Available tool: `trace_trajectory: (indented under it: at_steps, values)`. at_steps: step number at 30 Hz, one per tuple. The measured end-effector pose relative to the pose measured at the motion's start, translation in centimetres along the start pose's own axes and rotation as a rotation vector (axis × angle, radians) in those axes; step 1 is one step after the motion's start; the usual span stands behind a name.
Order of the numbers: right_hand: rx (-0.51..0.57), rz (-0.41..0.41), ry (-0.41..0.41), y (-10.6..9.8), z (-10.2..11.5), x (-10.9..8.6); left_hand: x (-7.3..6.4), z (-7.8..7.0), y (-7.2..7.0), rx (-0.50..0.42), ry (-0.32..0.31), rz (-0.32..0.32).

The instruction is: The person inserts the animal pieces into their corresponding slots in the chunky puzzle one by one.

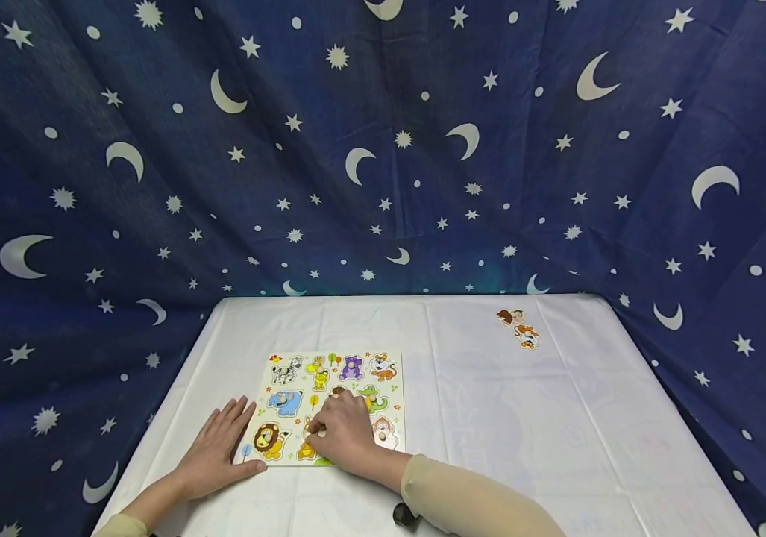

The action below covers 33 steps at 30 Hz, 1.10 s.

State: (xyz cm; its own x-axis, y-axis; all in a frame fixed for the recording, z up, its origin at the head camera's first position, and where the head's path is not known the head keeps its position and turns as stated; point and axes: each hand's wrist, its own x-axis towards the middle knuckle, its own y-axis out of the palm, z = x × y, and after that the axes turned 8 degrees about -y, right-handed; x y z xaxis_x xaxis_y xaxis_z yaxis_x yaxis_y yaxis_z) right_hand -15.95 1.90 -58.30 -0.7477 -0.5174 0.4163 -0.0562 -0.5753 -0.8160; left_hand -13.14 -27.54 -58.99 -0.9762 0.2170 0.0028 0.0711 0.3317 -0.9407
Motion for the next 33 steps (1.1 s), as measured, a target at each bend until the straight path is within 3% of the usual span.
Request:
trace_trajectory:
  at_steps: [16,33]
  values:
    - [0.006,0.063,0.041,-0.12,0.03,0.17,-0.11,-0.32,-0.32,-0.028,-0.003,0.008]
    - [-0.037,0.052,0.026,-0.07,0.06,0.15,-0.16,-0.22,-0.04,-0.012,0.003,-0.013]
